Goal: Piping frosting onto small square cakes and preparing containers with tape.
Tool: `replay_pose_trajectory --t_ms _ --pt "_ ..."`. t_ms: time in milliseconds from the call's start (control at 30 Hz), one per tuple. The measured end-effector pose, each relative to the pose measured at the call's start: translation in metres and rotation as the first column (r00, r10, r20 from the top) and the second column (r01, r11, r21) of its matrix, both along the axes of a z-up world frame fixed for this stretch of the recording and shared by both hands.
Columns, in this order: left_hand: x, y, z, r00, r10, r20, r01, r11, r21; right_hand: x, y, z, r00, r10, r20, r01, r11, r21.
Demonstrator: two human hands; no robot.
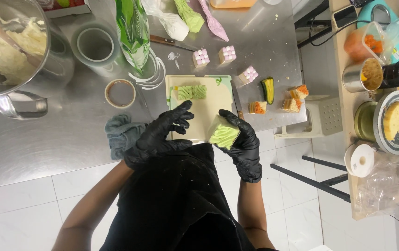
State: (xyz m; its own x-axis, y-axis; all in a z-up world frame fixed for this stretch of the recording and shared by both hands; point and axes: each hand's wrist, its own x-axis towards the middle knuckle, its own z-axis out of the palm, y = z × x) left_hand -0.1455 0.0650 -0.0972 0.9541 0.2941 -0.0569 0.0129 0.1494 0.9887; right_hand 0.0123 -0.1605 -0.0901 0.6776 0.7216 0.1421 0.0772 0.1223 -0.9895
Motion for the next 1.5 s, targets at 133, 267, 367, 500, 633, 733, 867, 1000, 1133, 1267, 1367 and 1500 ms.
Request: replay_pose_trajectory --t_ms 133,267,367,500,633,733,867,1000,1133,1267,1367,1500 --pt "0.010 -0.006 -0.010 0.940 -0.141 0.310 0.071 0.971 0.228 -0.008 0.004 -0.002 0.989 0.134 -0.060 -0.131 0.990 0.059" --pt "0.008 -0.006 -0.049 0.950 -0.182 0.254 0.045 0.884 0.465 -0.004 0.001 -0.030 0.953 0.282 -0.111 -0.289 0.956 -0.053" --pt "-0.005 -0.006 -0.046 0.981 -0.131 0.141 0.117 0.988 0.104 -0.001 0.017 -0.023 0.945 0.328 0.002 -0.316 0.912 -0.261" --pt "-0.014 -0.004 -0.085 0.994 -0.102 0.023 0.093 0.964 0.251 0.035 0.016 -0.072 0.927 0.301 -0.224 -0.374 0.781 -0.499" --pt "-0.018 -0.001 -0.140 0.995 0.049 -0.087 -0.021 0.955 0.297 0.091 0.009 -0.151 0.981 0.119 -0.152 -0.176 0.873 -0.454" --pt "-0.013 -0.001 -0.166 0.990 0.082 -0.112 -0.048 0.960 0.277 0.104 0.035 -0.161 0.995 0.076 0.071 -0.038 0.902 -0.429" --pt "-0.001 -0.008 -0.168 0.989 -0.030 -0.143 0.013 0.993 -0.118 0.112 0.076 -0.164 0.980 0.160 0.117 -0.091 0.889 -0.449" --pt "0.004 -0.008 -0.184 0.990 -0.098 -0.100 0.079 0.981 -0.177 0.120 0.095 -0.177 0.960 0.226 0.166 -0.117 0.862 -0.493" --pt "0.005 -0.006 -0.165 0.985 -0.131 -0.109 0.103 0.967 -0.231 0.119 0.102 -0.179 0.967 0.235 0.100 -0.168 0.881 -0.443" --pt "0.006 -0.005 -0.155 0.966 -0.154 -0.206 0.096 0.959 -0.266 0.116 0.105 -0.172 0.982 0.185 -0.029 -0.176 0.860 -0.479" --pt "0.004 -0.006 -0.170 0.982 -0.125 -0.139 0.115 0.991 -0.073 0.118 0.103 -0.178 0.979 0.195 -0.060 -0.202 0.890 -0.409" --pt "0.007 -0.005 -0.165 0.977 -0.145 -0.154 0.132 0.987 -0.089 0.118 0.102 -0.181 0.977 0.213 -0.010 -0.202 0.907 -0.370"
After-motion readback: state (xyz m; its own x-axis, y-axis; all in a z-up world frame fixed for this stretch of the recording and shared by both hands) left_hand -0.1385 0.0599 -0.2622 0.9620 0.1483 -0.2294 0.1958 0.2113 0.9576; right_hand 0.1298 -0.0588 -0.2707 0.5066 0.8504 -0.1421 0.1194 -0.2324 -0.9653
